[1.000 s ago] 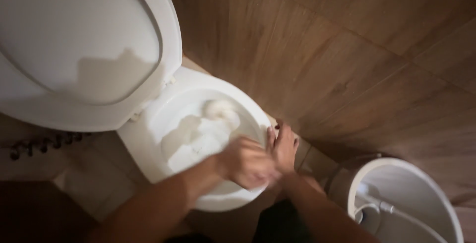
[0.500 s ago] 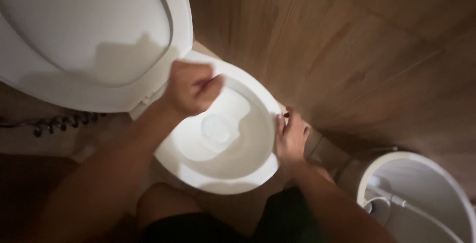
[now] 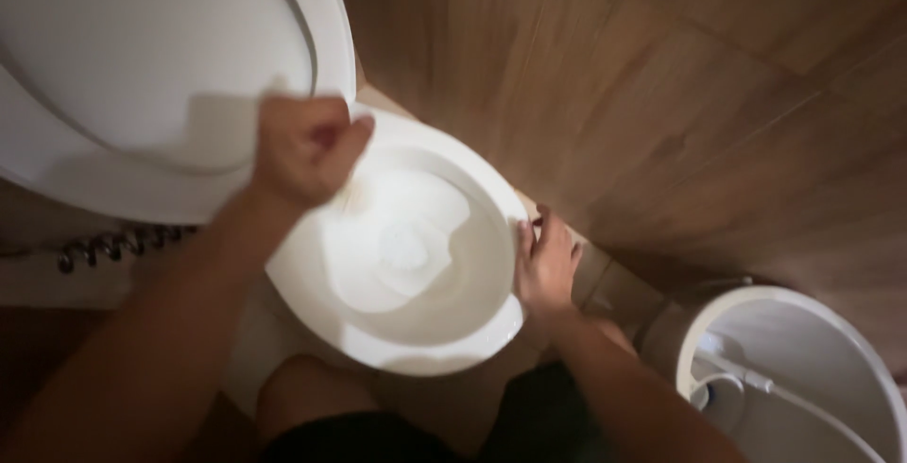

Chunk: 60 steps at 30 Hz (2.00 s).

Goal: Scrubbing and rinsing a toilet bowl and seat using a brush and sponge.

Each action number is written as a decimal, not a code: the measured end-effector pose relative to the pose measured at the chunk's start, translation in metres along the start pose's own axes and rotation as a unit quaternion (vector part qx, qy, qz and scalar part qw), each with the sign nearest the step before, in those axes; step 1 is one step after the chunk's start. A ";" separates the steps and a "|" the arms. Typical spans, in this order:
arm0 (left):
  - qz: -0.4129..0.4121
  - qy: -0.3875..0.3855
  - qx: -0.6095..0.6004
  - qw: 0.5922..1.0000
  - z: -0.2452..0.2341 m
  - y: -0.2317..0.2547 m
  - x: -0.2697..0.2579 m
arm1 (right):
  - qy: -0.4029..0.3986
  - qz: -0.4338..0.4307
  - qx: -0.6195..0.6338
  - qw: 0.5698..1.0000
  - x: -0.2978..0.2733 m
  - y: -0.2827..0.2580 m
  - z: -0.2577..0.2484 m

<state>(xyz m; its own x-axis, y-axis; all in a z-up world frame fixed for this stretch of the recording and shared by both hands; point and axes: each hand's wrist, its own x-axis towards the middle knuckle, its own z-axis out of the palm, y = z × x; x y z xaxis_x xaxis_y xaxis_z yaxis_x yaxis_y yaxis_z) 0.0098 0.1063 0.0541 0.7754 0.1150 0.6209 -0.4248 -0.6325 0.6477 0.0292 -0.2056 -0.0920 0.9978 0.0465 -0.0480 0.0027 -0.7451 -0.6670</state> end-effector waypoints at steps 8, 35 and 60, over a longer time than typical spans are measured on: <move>-0.054 0.020 0.100 0.993 -0.009 -0.016 0.002 | -0.003 -0.014 0.007 1.000 0.006 0.008 0.007; -0.283 0.118 -0.065 0.949 0.093 -0.042 -0.169 | -0.023 -0.006 -0.012 1.000 0.003 -0.003 -0.002; -0.135 0.269 -0.544 0.783 0.123 0.059 -0.065 | 0.083 -0.345 0.144 0.924 -0.039 -0.036 0.019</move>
<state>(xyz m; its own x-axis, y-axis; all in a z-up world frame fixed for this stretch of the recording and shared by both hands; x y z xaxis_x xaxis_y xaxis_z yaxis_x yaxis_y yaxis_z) -0.0081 -0.0323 -0.0024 0.7209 0.6236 0.3023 -0.6529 0.4648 0.5981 -0.0109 -0.1684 -0.0805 0.7621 0.3231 0.5611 0.6474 -0.3675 -0.6677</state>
